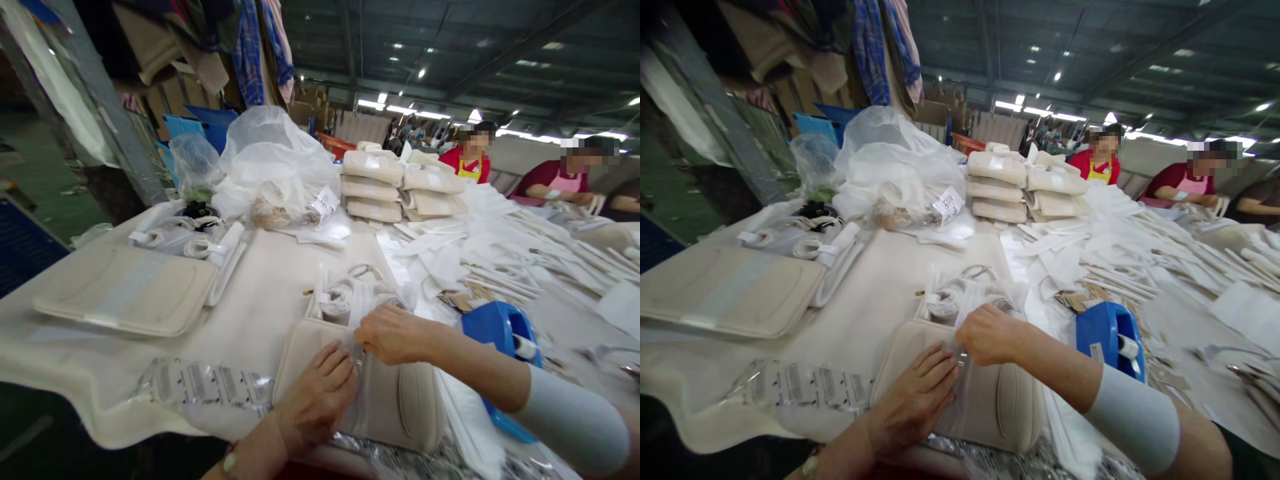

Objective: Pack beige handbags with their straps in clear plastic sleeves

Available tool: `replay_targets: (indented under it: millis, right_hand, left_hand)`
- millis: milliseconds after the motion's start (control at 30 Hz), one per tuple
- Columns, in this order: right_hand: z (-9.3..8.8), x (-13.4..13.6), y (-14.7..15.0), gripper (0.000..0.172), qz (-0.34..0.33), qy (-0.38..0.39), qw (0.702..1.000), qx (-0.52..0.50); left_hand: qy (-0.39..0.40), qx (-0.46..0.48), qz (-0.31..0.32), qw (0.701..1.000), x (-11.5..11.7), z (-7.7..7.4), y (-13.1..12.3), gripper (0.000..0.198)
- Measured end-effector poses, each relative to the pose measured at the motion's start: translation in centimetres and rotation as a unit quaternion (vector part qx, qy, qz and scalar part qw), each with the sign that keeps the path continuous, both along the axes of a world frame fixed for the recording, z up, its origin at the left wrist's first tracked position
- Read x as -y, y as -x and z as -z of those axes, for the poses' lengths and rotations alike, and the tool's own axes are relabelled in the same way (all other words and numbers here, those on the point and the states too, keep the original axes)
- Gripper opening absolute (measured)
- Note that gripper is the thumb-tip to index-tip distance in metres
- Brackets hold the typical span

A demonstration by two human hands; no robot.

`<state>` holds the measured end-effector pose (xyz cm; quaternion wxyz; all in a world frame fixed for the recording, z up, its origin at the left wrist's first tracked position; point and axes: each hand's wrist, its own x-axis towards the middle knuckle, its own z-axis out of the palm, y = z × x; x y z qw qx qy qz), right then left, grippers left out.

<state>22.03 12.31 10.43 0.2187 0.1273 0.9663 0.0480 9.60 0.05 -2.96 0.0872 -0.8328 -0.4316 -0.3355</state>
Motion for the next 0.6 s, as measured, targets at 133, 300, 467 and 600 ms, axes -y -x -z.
replay_targets:
  millis: [133,300,467,600]
  right_hand:
    - [0.2,-0.6,0.8,0.020,-0.003,0.003,1.000,0.028]
    - [0.6,-1.3,1.7,0.019,0.047,0.011,0.998,0.026]
    - [0.3,-1.6,2.2,0.017,0.084,0.013,0.996,0.033]
    - [0.2,-2.3,2.2,0.037,0.101,0.011,0.995,0.020]
  left_hand:
    - [0.010,0.006,-0.001,1.000,0.0,0.5,0.0,0.029]
    - [0.024,0.003,-0.002,1.000,0.0,0.6,0.1,0.031]
    - [0.024,-0.009,0.001,1.000,0.1,0.2,0.2,0.029]
    - [0.030,-0.010,0.001,1.000,0.1,0.0,0.1,0.030]
